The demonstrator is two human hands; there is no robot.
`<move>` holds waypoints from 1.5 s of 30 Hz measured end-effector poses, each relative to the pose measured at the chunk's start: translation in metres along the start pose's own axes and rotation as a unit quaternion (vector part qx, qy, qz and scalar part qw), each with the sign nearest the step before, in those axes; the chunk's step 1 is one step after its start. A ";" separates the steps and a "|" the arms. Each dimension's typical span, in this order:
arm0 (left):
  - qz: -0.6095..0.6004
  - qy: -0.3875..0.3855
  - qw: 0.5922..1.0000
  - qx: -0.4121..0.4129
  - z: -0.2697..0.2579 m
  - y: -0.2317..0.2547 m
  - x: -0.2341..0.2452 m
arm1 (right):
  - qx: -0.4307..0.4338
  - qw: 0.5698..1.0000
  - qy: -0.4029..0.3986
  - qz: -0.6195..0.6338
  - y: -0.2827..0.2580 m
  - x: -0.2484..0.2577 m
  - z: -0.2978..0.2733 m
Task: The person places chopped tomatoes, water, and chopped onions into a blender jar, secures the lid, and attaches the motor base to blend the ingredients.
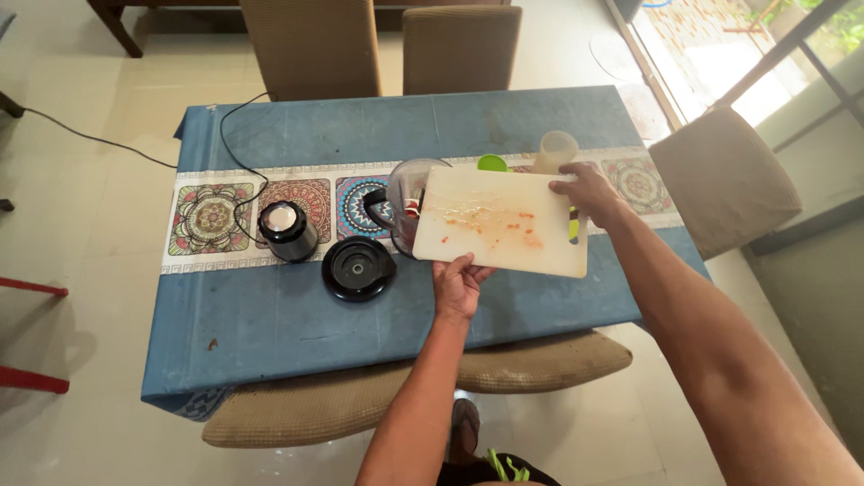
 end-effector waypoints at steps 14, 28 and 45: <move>0.105 0.069 0.989 0.080 -0.024 0.000 0.064 | 0.009 0.997 -0.029 0.074 0.101 -0.010 0.010; 0.253 0.183 0.945 0.094 -0.059 -0.054 0.098 | 0.008 0.997 0.001 0.073 0.174 -0.017 0.014; 0.675 0.302 0.651 0.169 -0.055 -0.069 0.120 | -0.067 0.997 0.012 0.035 0.284 -0.077 0.065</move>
Point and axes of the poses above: each hand's wrist, its own z-axis towards the middle knuckle, its own x-axis out of the back of the hand, y = z × x, the point moved 4 cm from there along z, towards the middle knuckle, and after that the axes turned 13 degrees about -y, right-handed, at the moved point
